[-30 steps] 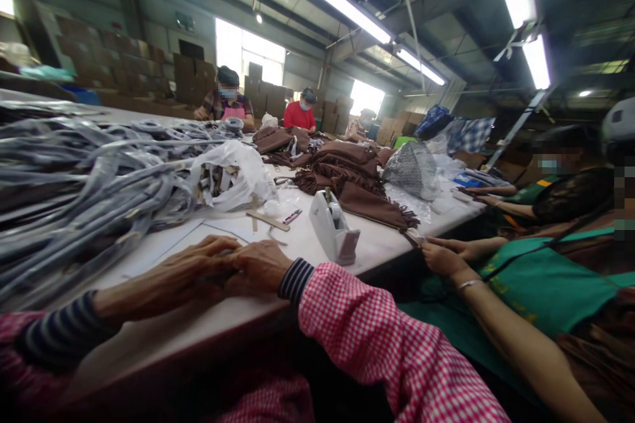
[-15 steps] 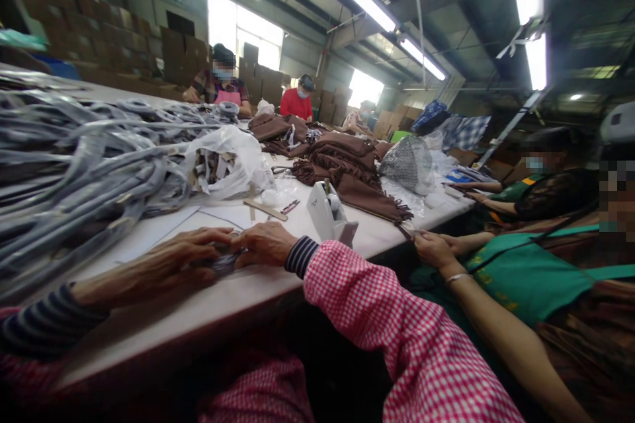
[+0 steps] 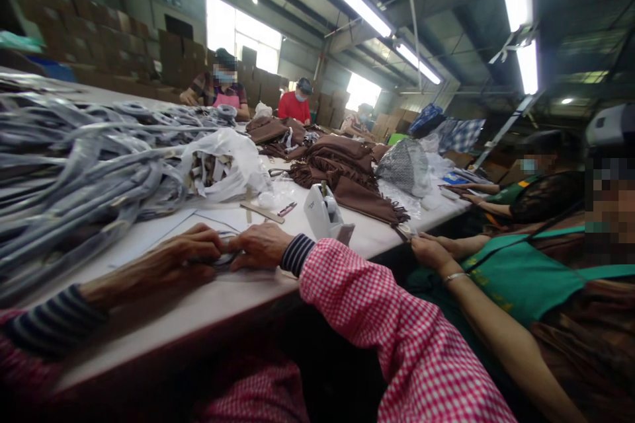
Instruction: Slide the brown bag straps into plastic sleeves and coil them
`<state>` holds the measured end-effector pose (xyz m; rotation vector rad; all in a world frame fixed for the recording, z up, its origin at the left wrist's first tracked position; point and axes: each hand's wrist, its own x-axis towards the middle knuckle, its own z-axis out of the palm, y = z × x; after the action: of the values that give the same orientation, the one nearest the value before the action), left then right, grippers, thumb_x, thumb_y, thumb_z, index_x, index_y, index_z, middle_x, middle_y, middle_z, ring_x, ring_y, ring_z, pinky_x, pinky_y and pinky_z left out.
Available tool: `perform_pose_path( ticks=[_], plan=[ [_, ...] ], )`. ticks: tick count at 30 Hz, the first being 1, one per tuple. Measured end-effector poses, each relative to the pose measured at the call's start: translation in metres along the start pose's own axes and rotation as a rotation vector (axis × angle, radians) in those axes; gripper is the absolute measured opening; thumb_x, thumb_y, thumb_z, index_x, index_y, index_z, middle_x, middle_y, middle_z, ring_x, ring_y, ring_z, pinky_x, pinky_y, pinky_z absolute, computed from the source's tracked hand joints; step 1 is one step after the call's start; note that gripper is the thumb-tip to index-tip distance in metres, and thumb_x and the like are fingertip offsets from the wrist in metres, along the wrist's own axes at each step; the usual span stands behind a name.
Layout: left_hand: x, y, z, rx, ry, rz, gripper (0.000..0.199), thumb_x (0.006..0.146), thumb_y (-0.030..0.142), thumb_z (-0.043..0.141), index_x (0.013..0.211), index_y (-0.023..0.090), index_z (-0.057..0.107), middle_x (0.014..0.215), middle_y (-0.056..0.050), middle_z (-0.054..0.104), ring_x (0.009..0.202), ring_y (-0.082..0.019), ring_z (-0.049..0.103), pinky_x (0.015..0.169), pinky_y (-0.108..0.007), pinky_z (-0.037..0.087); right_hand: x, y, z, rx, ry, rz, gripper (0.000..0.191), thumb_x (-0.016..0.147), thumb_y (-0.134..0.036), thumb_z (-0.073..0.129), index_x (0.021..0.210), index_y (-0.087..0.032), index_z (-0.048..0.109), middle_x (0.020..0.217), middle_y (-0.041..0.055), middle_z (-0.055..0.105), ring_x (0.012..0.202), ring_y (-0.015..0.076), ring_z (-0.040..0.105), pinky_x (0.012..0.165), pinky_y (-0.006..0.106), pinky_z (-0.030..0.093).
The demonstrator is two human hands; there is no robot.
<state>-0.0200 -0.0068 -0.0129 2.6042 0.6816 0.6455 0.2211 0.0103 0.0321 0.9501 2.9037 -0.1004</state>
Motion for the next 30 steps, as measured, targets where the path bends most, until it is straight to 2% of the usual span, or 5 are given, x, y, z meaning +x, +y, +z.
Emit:
perform_pose_path(
  ticks=[6, 11, 15, 20, 30],
  plan=[
    [0.008, 0.027, 0.012, 0.286, 0.028, -0.184, 0.027, 0.099, 0.044, 0.062, 0.116, 0.024, 0.067, 0.107, -0.008, 0.066, 0.098, -0.028, 0.052, 0.082, -0.038, 0.042, 0.0, -0.004, 0.012, 0.005, 0.063, 0.018, 0.022, 0.1, -0.036, 0.066, 0.115, -0.021, 0.073, 0.101, 0.0067, 0.075, 0.095, 0.0228, 0.068, 0.076, 0.03, 0.04],
    [0.01, 0.04, 0.02, 0.353, 0.069, -0.217, 0.018, 0.103, 0.03, 0.05, 0.104, 0.022, 0.066, 0.101, -0.007, 0.067, 0.091, -0.025, 0.056, 0.083, -0.04, 0.042, -0.016, 0.007, 0.017, 0.41, 0.166, 0.002, 0.028, 0.095, -0.03, 0.072, 0.121, -0.019, 0.072, 0.093, 0.0025, 0.073, 0.083, 0.0171, 0.065, 0.076, 0.027, 0.044],
    [0.003, 0.038, 0.021, 0.315, 0.053, -0.186, 0.014, 0.101, 0.03, 0.053, 0.1, 0.02, 0.063, 0.105, -0.009, 0.067, 0.097, -0.027, 0.059, 0.091, -0.044, 0.042, -0.051, 0.021, 0.014, 0.668, 0.403, 0.19, 0.035, 0.088, -0.028, 0.078, 0.12, -0.017, 0.072, 0.085, 0.0004, 0.071, 0.074, 0.0149, 0.062, 0.071, 0.027, 0.045],
    [-0.001, 0.034, 0.025, 0.31, 0.077, -0.134, 0.014, 0.103, 0.029, 0.05, 0.097, 0.021, 0.061, 0.1, -0.007, 0.068, 0.093, -0.026, 0.06, 0.094, -0.044, 0.041, -0.084, 0.038, 0.01, 0.524, 0.583, 0.488, 0.019, 0.09, -0.021, 0.072, 0.107, -0.014, 0.076, 0.084, 0.0036, 0.071, 0.073, 0.0164, 0.061, 0.072, 0.031, 0.047],
    [-0.002, 0.028, 0.029, 0.3, 0.08, -0.172, 0.012, 0.099, 0.028, 0.054, 0.092, 0.02, 0.061, 0.095, -0.006, 0.068, 0.089, -0.026, 0.062, 0.092, -0.046, 0.04, -0.023, 0.051, 0.024, 0.35, 0.438, 0.532, 0.015, 0.089, -0.033, 0.076, 0.09, -0.018, 0.078, 0.102, 0.006, 0.076, 0.084, 0.0186, 0.065, 0.08, 0.032, 0.046]
  ],
)
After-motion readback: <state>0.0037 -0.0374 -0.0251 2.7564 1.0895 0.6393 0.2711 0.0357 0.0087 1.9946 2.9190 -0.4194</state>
